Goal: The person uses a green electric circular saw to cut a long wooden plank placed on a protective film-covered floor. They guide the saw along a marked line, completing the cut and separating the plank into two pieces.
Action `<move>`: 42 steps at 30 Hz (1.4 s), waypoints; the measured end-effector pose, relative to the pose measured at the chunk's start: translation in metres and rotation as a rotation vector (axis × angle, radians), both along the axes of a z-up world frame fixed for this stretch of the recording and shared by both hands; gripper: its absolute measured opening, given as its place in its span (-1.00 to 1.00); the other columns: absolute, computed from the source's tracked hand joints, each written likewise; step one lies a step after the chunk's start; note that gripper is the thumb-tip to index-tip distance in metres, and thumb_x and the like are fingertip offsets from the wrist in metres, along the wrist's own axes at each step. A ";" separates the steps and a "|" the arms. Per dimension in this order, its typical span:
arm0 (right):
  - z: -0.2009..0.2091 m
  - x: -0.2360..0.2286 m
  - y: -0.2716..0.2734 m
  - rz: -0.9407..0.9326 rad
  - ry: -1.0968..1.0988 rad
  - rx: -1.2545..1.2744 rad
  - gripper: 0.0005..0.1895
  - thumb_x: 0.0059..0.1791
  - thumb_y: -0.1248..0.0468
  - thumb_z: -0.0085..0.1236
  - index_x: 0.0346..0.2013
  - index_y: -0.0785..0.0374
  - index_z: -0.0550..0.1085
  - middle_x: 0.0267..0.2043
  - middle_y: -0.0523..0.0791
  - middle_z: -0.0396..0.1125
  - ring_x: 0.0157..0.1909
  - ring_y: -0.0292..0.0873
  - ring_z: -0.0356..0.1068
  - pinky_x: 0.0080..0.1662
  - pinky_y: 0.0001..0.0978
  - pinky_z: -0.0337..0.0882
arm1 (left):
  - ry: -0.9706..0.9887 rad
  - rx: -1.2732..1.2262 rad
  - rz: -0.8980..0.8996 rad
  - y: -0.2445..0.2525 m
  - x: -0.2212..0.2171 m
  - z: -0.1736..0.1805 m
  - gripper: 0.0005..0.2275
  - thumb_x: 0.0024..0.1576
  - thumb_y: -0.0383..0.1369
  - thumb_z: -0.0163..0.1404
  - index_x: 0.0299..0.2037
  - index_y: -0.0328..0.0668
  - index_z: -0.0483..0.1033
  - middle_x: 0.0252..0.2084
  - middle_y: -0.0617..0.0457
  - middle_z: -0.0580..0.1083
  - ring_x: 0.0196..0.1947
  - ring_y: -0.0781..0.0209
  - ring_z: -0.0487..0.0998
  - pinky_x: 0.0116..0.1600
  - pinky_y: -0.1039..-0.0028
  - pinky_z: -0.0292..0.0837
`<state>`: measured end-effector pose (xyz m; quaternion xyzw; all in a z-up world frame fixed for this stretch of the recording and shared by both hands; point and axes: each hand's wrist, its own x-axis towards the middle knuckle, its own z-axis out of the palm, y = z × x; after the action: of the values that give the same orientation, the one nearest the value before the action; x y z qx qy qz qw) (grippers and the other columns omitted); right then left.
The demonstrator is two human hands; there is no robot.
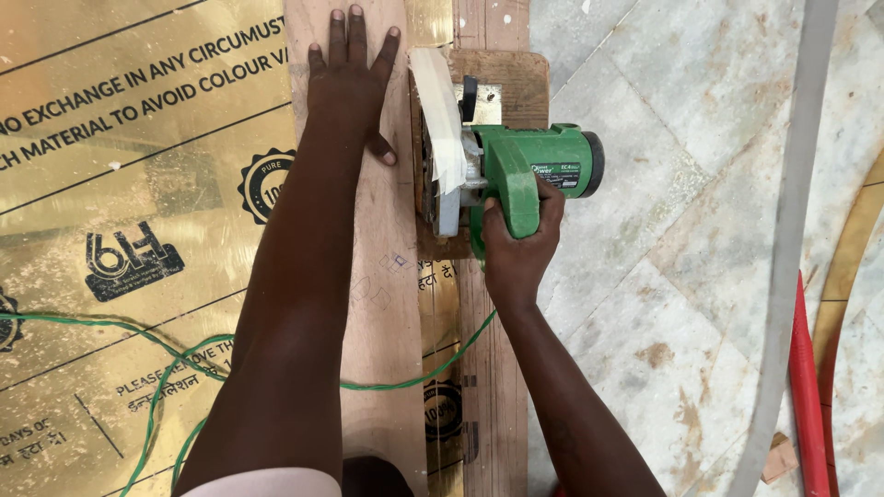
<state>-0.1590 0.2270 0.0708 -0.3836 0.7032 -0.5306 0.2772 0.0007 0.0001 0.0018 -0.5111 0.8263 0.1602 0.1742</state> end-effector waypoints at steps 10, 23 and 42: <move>0.001 -0.001 -0.008 -0.010 -0.031 0.013 -0.58 0.01 0.43 0.17 0.14 0.30 0.29 -0.01 -0.09 0.23 -0.02 -0.26 0.32 -0.02 -0.40 0.43 | -0.023 0.015 0.004 0.000 -0.001 0.007 0.48 -0.53 0.02 0.53 0.59 0.18 -0.39 0.59 -0.26 -0.43 0.58 -0.24 -0.46 0.52 -0.16 -0.17; -0.001 -0.003 -0.014 0.001 0.022 -0.007 -0.58 0.01 0.43 0.18 0.13 0.32 0.30 0.00 -0.08 0.26 0.03 -0.20 0.33 0.09 -0.31 0.40 | -0.016 0.012 0.004 0.001 -0.001 0.009 0.48 -0.53 0.01 0.53 0.59 0.18 -0.38 0.60 -0.26 -0.41 0.58 -0.25 -0.43 0.52 -0.15 -0.14; 0.004 -0.003 -0.027 -0.020 0.053 0.016 -0.58 -0.02 0.42 0.20 0.10 0.31 0.32 0.00 -0.06 0.28 0.06 -0.16 0.34 0.13 -0.28 0.36 | -0.026 0.021 0.021 0.004 -0.003 0.024 0.46 -0.52 -0.02 0.55 0.58 0.19 -0.35 0.60 -0.22 -0.39 0.59 -0.23 -0.41 0.51 -0.13 -0.14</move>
<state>-0.1622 0.1995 0.0746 -0.3884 0.7184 -0.5171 0.2563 -0.0028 0.0043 0.0260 -0.5200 0.8167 0.1640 0.1887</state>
